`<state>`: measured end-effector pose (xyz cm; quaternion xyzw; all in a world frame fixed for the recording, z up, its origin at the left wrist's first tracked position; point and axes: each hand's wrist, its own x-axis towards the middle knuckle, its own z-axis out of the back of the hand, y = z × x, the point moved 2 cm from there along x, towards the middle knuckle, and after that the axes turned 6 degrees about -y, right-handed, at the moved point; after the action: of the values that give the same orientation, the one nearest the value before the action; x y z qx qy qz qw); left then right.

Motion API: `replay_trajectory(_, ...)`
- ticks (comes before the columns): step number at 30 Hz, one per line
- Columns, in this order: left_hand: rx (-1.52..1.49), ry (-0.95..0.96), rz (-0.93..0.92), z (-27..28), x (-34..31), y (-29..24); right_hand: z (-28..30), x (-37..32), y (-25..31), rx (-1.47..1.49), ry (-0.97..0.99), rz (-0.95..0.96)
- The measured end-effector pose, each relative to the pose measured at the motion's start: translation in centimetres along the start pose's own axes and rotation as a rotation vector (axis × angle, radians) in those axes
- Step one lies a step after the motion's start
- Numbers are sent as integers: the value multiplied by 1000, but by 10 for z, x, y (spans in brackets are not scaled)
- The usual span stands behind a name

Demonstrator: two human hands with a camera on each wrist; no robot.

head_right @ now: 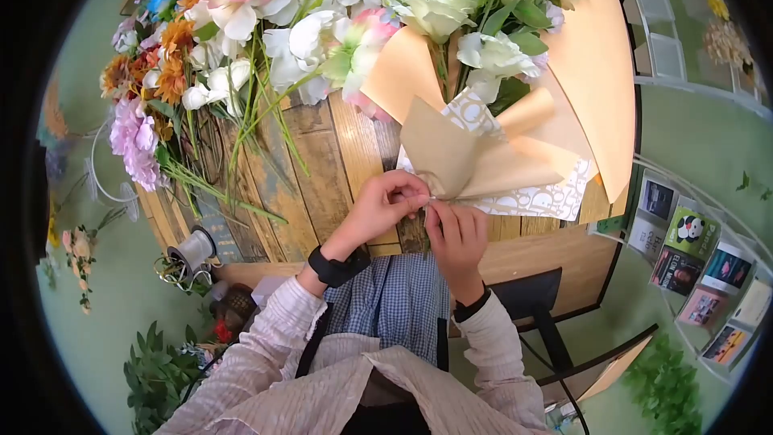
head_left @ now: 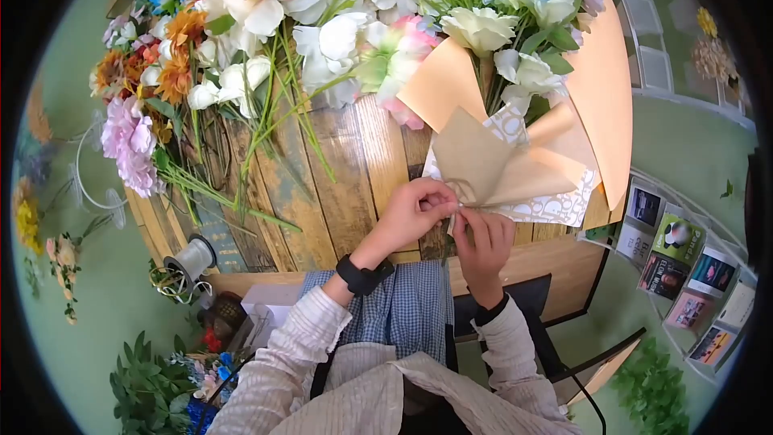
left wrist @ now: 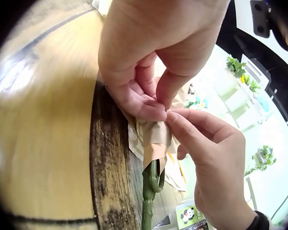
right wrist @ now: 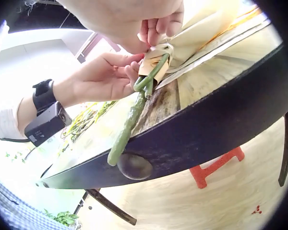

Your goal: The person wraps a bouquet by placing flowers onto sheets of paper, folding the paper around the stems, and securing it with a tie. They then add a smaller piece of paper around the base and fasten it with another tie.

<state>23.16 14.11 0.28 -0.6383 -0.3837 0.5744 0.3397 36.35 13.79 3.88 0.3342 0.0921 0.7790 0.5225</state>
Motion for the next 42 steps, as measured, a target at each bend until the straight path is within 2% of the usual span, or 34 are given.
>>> replay_trajectory(5,-61,35,67,1,0,-1,-3,-2,-1,-23,-10,-17)
replay_trajectory(12,27,27,7,4,-3,-4,-1,3,-1,17,22,-13)
replay_trajectory(14,81,-12,-38,5,-4,-6,1,3,-4,37,35,-18)
replay_trajectory(16,135,-19,-98,5,-4,-11,3,4,-7,140,136,-121)
replay_trajectory(20,278,-50,-272,2,-7,-18,3,6,-7,173,141,-170)
replay_trajectory(23,288,-78,-301,1,-10,-21,3,8,-3,190,122,-213)
replay_trajectory(42,243,-48,-258,4,-12,-21,-2,4,-1,149,104,-253)
